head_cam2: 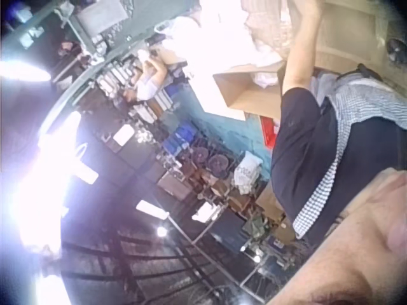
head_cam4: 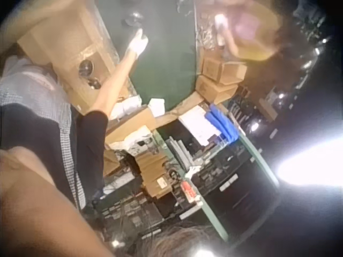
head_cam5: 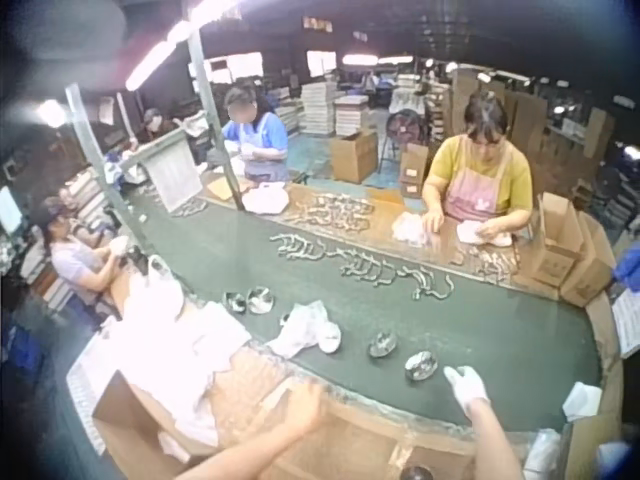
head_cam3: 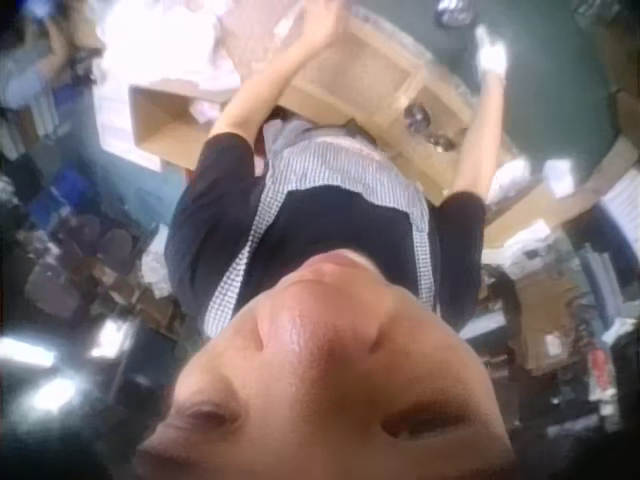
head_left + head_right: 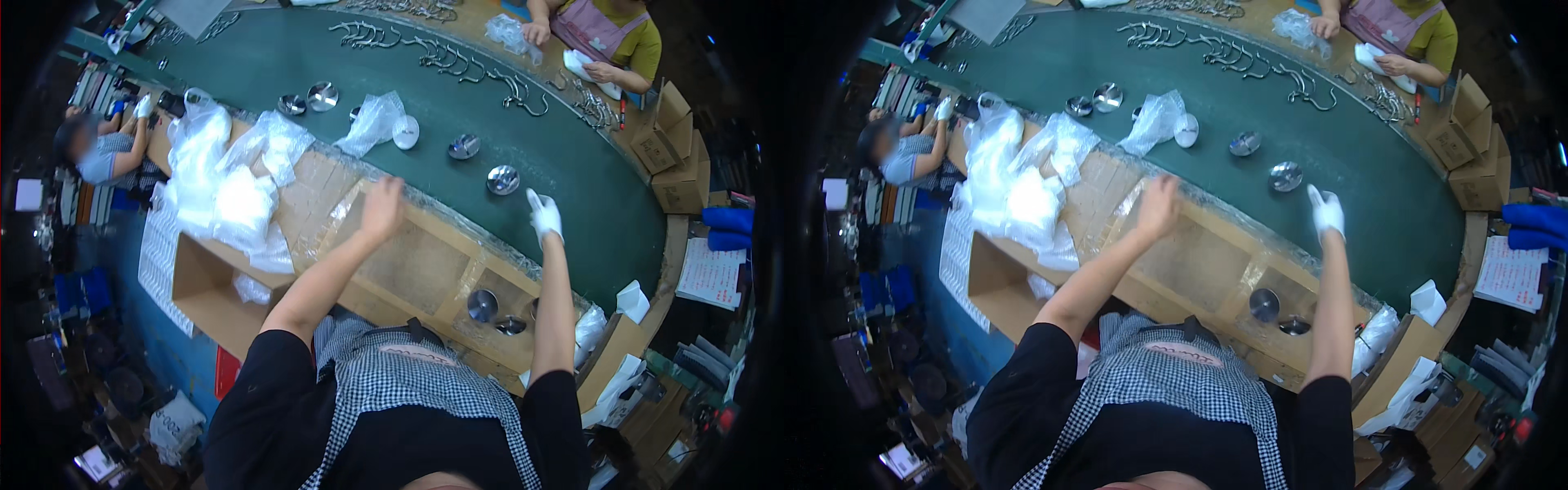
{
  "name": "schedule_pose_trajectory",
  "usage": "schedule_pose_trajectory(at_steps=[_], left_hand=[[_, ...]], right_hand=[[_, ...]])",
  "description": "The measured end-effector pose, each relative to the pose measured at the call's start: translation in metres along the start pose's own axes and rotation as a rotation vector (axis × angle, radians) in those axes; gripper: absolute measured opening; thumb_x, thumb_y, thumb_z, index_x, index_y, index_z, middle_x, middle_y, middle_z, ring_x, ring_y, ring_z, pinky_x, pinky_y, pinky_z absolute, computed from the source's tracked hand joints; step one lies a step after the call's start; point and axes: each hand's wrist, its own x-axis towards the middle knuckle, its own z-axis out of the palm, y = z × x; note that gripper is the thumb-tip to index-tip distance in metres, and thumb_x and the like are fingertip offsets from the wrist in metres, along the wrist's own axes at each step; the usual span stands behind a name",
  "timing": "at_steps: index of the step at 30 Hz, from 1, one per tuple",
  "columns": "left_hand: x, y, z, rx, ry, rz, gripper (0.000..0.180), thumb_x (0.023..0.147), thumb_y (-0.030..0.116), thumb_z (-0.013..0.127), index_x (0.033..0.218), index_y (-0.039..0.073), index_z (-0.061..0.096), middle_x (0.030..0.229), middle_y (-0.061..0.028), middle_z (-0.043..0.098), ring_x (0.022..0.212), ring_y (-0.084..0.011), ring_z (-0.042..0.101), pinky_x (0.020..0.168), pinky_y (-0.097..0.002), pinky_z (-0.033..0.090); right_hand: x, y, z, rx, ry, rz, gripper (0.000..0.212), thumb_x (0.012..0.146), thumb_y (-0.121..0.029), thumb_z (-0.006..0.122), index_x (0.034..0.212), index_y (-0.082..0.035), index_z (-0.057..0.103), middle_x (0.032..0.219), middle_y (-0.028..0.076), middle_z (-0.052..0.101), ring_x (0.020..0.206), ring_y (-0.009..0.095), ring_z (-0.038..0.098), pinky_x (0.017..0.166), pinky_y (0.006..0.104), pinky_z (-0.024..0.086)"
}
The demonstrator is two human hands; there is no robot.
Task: The person packs circular metal plates by hand, wrapping each one in bubble wrap and placing them into a cardboard box.
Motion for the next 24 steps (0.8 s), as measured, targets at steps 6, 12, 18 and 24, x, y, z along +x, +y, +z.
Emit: schedule_pose_trajectory(at_steps=[6,12,18,24], left_hand=[[0.106,-0.083,-0.001,0.069,0.268,-0.224,0.061,0.078,0.020,0.070,0.129,0.003,0.043,0.123,-0.0253,0.052,0.112,-0.0393,0.052,0.098,-0.0459,0.039],[0.072,-0.139,-0.019,-0.160,-0.681,-0.194,0.019,0.077,0.017,0.067,0.096,0.014,0.063,0.113,-0.0091,0.064,0.111,-0.0338,0.057,0.095,-0.0461,0.039],[0.003,-0.142,-0.118,0.311,-0.197,0.505,0.037,0.072,0.002,0.060,0.108,0.011,0.057,0.115,-0.0121,0.054,0.110,-0.0329,0.050,0.093,-0.0416,0.041],[-0.078,-0.127,-0.112,-0.056,-0.511,0.029,0.030,0.074,0.001,0.059,0.103,0.003,0.051,0.103,-0.0153,0.053,0.101,-0.0332,0.054,0.080,-0.0422,0.048]], right_hand=[[0.081,0.080,0.076,-0.033,0.003,0.081,0.025,0.088,-0.031,0.065,0.093,-0.007,0.059,0.067,0.007,0.057,0.043,0.015,0.048,0.035,0.0295,0.035],[-0.058,-0.055,0.094,0.637,0.026,0.362,0.020,0.090,-0.017,0.062,0.107,-0.008,0.058,0.074,0.003,0.059,0.050,0.010,0.051,0.042,0.0222,0.037],[-0.152,-0.078,0.124,0.689,-0.173,0.373,0.024,0.089,-0.020,0.065,0.108,-0.006,0.062,0.078,0.001,0.062,0.058,0.008,0.052,0.050,0.0212,0.040],[-0.195,-0.080,0.155,0.621,-0.285,0.359,0.022,0.089,-0.021,0.066,0.104,-0.005,0.065,0.081,0.000,0.065,0.060,0.007,0.053,0.053,0.0210,0.041]])
